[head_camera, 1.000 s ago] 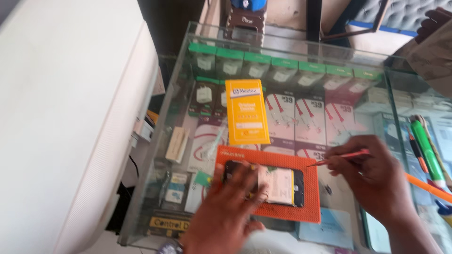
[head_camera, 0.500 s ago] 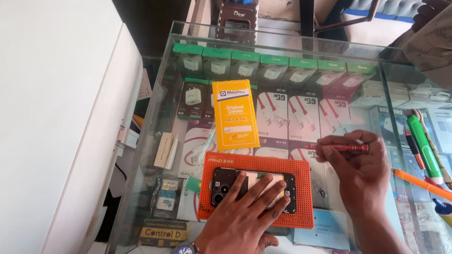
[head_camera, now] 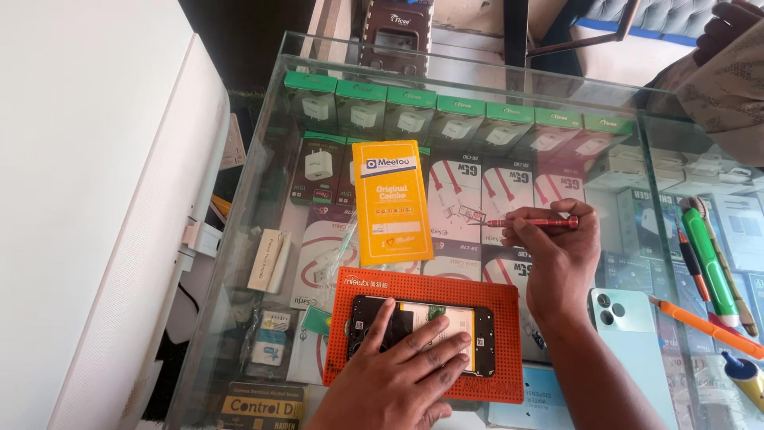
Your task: The person assembles components of a mobile phone by hand and with a tool. The person places a camera module and internal covers onto the phone body, then uses a screwdriver to secure screws into the internal frame.
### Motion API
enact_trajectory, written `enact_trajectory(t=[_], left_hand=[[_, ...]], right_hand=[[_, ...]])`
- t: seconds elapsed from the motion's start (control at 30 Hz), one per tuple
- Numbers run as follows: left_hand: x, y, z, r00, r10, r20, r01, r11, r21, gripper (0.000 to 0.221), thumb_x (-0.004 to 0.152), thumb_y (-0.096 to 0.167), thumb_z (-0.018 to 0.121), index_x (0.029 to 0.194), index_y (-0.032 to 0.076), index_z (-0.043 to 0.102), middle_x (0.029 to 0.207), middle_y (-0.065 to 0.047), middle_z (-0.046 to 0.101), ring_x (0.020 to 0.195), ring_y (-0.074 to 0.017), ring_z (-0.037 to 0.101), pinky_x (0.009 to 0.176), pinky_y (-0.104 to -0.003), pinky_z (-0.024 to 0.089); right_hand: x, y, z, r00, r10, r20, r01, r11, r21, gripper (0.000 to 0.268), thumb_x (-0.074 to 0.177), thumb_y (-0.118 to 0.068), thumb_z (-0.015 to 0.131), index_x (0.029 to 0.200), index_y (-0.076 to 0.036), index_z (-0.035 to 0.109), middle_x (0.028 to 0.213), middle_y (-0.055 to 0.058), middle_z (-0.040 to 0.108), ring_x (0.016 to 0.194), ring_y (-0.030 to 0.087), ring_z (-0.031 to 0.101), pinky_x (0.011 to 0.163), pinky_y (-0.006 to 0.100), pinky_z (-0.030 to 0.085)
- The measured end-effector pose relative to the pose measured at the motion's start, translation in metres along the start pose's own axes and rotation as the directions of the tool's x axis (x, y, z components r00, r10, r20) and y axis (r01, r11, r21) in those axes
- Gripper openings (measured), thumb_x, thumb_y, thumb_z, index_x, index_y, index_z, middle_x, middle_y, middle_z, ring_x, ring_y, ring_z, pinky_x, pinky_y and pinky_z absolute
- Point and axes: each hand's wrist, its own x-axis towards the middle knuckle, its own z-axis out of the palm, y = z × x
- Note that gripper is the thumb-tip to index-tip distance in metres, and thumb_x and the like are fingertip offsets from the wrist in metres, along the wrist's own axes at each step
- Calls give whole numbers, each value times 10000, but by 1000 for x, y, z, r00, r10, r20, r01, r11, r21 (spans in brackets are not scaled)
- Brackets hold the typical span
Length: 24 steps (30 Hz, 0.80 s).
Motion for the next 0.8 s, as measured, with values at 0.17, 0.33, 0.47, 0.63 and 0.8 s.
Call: enact_trajectory(t=[0.17, 0.33, 0.47, 0.63, 0.8], left_hand=[[-5, 2, 7, 1000, -13, 12, 13, 1000, 9, 622, 963, 540, 627, 1439, 140, 611, 1618, -36, 488, 1575, -230, 301, 1200, -722, 92], [-7, 0, 13, 1000, -12, 8, 12, 1000, 5, 618, 976, 546, 615, 1454, 155, 607, 1613, -33, 485, 1578, -228, 295, 1194, -721, 96], [-7, -1, 16, 1000, -1, -26, 3, 999, 47, 591, 990, 550, 605, 1448, 177, 611, 1613, -18, 486, 1578, -217, 298, 1194, -723, 102], [-7, -2, 17, 999, 21, -38, -17, 996, 90, 598, 974, 547, 606, 1436, 168, 619, 1603, -10, 508, 1578, -219, 315, 1197, -722, 110], [-7, -2, 15, 999, 17, -48, -13, 997, 72, 598, 986, 557, 597, 1436, 164, 624, 1598, -9, 521, 1581, -226, 323, 1219, -712, 118]], right_hand=[[1, 1, 1, 1000, 13, 23, -12, 999, -37, 377, 924, 101, 641, 1164, -53, 396, 1021, 194, 703, 907, 233, 732, 809, 363, 641], [2, 2, 2, 999, 20, 33, -18, 998, -55, 376, 922, 103, 647, 1153, -51, 394, 1021, 194, 707, 928, 231, 736, 819, 367, 642], [1, 2, 1, 999, 20, 30, -19, 999, -46, 377, 920, 100, 647, 1156, -51, 395, 1014, 199, 706, 913, 235, 732, 814, 368, 637], [2, 1, 0, 999, 29, 32, -28, 999, -40, 382, 914, 98, 648, 1162, -51, 398, 1006, 204, 706, 903, 238, 727, 814, 364, 634], [3, 1, -1, 999, 25, 43, -23, 999, -30, 373, 918, 95, 640, 1159, -43, 391, 1000, 212, 710, 880, 247, 730, 798, 367, 633]])
